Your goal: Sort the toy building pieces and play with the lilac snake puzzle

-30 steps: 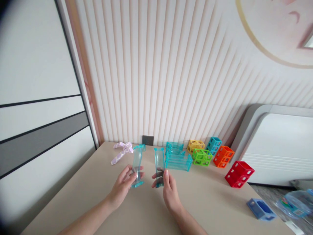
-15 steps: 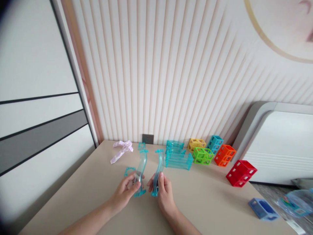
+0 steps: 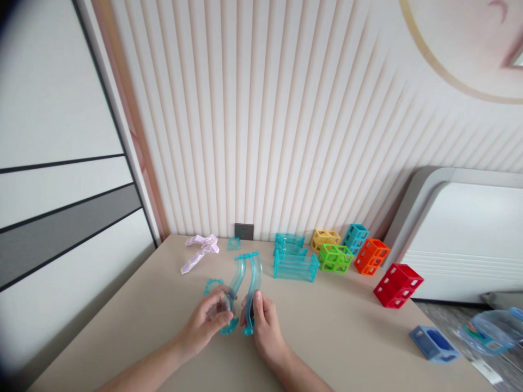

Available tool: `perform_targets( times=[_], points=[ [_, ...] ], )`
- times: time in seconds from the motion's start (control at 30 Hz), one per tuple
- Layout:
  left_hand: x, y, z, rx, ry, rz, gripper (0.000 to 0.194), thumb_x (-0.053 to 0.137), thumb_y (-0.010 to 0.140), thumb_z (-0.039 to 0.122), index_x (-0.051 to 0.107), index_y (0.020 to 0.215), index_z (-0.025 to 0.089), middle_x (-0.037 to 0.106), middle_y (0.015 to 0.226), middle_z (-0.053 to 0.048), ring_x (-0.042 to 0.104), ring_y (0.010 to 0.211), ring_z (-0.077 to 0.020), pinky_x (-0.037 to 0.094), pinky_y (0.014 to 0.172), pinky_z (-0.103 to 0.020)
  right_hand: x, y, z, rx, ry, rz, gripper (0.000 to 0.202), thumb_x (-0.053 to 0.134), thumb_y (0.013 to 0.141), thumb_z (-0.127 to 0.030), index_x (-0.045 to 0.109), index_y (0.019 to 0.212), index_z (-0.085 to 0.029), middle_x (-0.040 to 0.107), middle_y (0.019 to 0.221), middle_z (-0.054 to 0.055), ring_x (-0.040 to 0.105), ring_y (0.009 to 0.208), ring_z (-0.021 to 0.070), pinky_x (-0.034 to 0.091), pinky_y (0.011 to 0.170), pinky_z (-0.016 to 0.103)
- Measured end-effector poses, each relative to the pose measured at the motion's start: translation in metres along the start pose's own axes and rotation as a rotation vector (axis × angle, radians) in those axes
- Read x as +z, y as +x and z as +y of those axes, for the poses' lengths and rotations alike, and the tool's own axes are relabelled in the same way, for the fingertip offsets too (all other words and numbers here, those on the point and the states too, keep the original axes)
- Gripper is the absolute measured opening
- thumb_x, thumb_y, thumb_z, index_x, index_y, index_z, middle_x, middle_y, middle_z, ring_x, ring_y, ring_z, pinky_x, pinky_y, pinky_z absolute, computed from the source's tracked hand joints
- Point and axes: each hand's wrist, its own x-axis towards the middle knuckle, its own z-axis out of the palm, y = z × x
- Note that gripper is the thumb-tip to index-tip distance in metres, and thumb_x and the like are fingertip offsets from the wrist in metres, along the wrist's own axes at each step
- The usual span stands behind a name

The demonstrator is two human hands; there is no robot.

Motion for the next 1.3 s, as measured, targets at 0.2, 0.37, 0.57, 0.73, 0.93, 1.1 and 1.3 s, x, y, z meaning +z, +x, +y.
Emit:
perform_targets(
  times=[0.2, 0.37, 0.57, 0.73, 0.93, 1.1, 1.3],
  points=[
    [0.000, -0.003, -0.002, 0.034, 0.039, -0.018, 0.033, 0.068, 0.087, 0.048, 0.059, 0.076, 0.018, 0.056, 0.096, -0.006, 0.057, 0.092, -0.0207, 0.047, 0.079, -0.028, 0.000, -0.001, 0.001, 0.004, 0.002, -0.050, 0.065, 0.045, 0.089, -0.078, 0.059, 0.066, -0.018, 0.053, 0.049, -0.001, 0.047, 0.045, 0.0118, 0.040, 0.047, 0.025],
    [-0.002, -0.003, -0.001, 0.062, 0.044, 0.026, 0.031, 0.069, 0.088, 0.045, 0.059, 0.076, 0.018, 0.058, 0.097, -0.006, 0.057, 0.092, -0.0203, 0.047, 0.082, -0.029, -0.002, -0.001, 0.001, 0.006, -0.072, -0.027, 0.065, 0.047, 0.089, -0.076, 0.070, 0.088, -0.015, 0.059, 0.059, 0.001, 0.050, 0.052, 0.0134, 0.043, 0.051, 0.026],
    [-0.001, 0.000, 0.002, 0.031, -0.085, 0.147, 0.023, 0.070, 0.088, 0.040, 0.063, 0.083, 0.019, 0.058, 0.096, -0.003, 0.061, 0.086, -0.0179, 0.050, 0.077, -0.027, -0.008, -0.003, 0.004, -0.051, -0.168, -0.088, 0.067, 0.045, 0.094, -0.070, 0.064, 0.130, -0.017, 0.063, 0.072, 0.003, 0.057, 0.063, 0.0169, 0.049, 0.060, 0.030],
    [0.001, -0.001, -0.001, 0.024, -0.088, 0.146, 0.024, 0.069, 0.090, 0.037, 0.068, 0.110, 0.023, 0.060, 0.108, -0.006, 0.061, 0.105, -0.0233, 0.053, 0.091, -0.032, -0.012, -0.008, 0.014, -0.165, -0.249, -0.205, 0.067, 0.054, 0.094, -0.061, 0.047, 0.148, -0.021, 0.068, 0.107, 0.011, 0.062, 0.081, 0.0199, 0.054, 0.077, 0.037],
    [-0.001, -0.002, -0.005, 0.059, 0.007, 0.117, 0.026, 0.069, 0.089, 0.040, 0.069, 0.108, 0.022, 0.058, 0.117, -0.008, 0.060, 0.109, -0.0255, 0.053, 0.094, -0.034, -0.009, -0.007, 0.009, -0.152, -0.321, -0.182, 0.069, 0.064, 0.091, -0.053, 0.045, 0.149, -0.020, 0.069, 0.117, 0.012, 0.063, 0.087, 0.0214, 0.054, 0.084, 0.038],
    [-0.005, 0.001, 0.008, 0.016, 0.005, 0.159, 0.028, 0.060, 0.094, 0.047, 0.065, 0.090, 0.020, 0.067, 0.114, -0.010, 0.064, 0.100, -0.0241, 0.054, 0.088, -0.033, -0.019, -0.001, 0.000, -0.139, -0.292, -0.103, 0.065, 0.061, 0.092, -0.054, 0.050, 0.147, -0.023, 0.067, 0.127, 0.012, 0.063, 0.104, 0.0265, 0.049, 0.098, 0.043],
    [-0.020, 0.013, 0.015, -0.010, -0.156, 0.476, 0.039, 0.069, 0.085, 0.057, 0.055, 0.095, 0.022, 0.068, 0.116, -0.012, 0.069, 0.084, -0.0227, 0.057, 0.068, -0.033, -0.043, 0.008, -0.001, -0.156, -0.311, -0.111, 0.069, 0.060, 0.091, -0.057, 0.048, 0.149, -0.023, 0.069, 0.122, 0.013, 0.063, 0.102, 0.0270, 0.048, 0.095, 0.044]
  ],
)
